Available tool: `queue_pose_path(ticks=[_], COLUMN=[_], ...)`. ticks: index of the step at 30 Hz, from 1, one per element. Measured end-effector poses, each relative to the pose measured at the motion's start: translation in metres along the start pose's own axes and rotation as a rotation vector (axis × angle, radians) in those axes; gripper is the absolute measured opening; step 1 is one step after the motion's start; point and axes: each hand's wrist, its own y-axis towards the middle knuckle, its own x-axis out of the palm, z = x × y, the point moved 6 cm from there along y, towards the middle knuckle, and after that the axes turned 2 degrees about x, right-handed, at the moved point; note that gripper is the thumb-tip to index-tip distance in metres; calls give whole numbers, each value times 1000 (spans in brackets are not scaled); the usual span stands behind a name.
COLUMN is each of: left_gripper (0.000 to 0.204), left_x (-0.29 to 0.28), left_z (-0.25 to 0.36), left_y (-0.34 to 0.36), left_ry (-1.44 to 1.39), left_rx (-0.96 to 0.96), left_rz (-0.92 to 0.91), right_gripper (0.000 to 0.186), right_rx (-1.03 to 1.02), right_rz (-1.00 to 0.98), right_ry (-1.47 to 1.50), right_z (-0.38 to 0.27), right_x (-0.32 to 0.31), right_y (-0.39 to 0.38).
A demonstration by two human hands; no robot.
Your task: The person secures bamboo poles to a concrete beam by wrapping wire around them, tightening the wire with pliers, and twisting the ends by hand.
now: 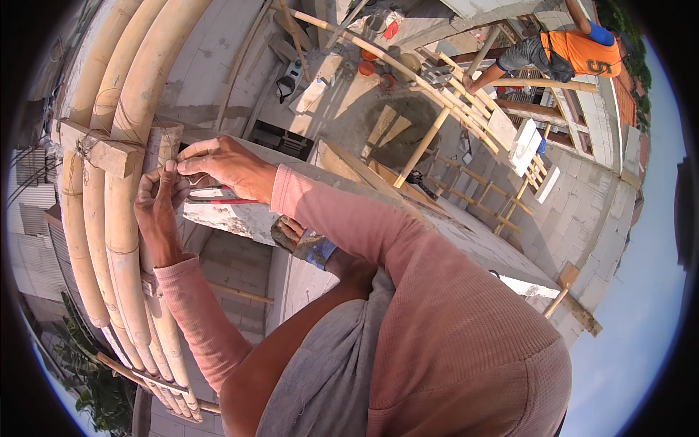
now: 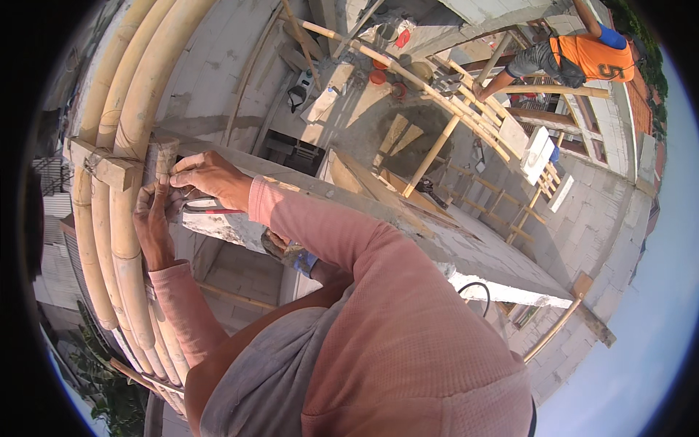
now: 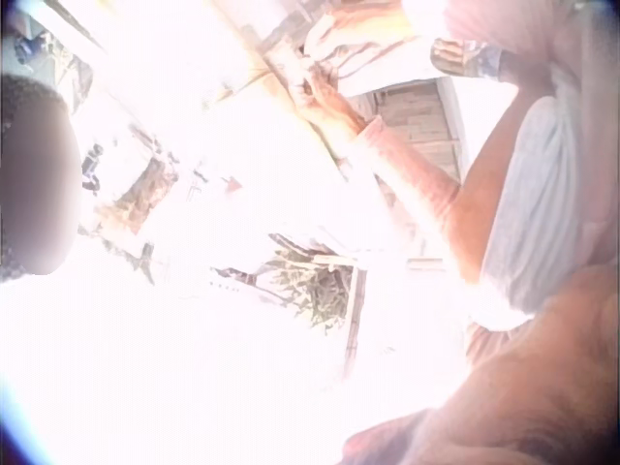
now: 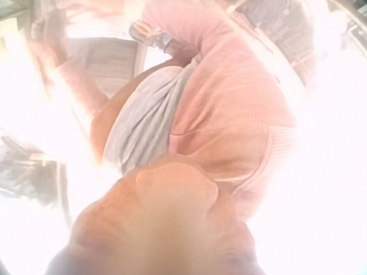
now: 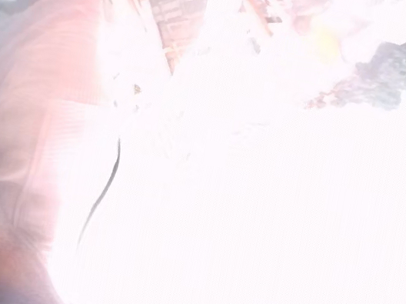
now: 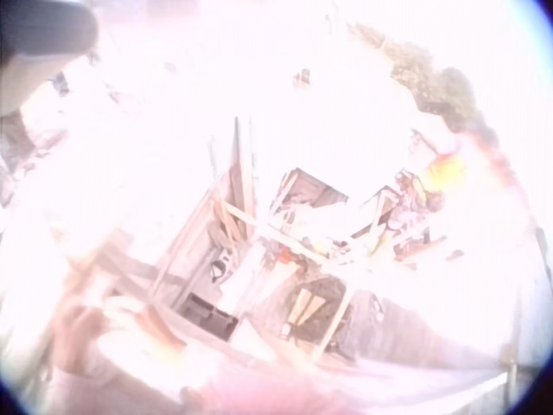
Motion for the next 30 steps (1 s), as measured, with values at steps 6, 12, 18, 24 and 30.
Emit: queue_pose_path(ticks=[6,12,18,24,30], left_gripper=[28,33,30,32,26], left_x=[7,9,-4,24,25], left_z=[2,-12,0,40,93], left_y=[-9,-15,-9,-37,-44], left_ry=[96,208,-67,7,181], left_rx=[218,311,265,270,506], left_rz=[140,217,362,217,256], right_gripper=[24,15,23,38,74], right_rx=[144,97,231,42,224], right_rz=[5,123,-42,37,-376], right_ry=[72,-111,-76,-407,190], right_z=[1,-16,-31,-42,-67], right_x=[-9,-16,-5,-56,-19], right_y=[12,26,-8,22,32])
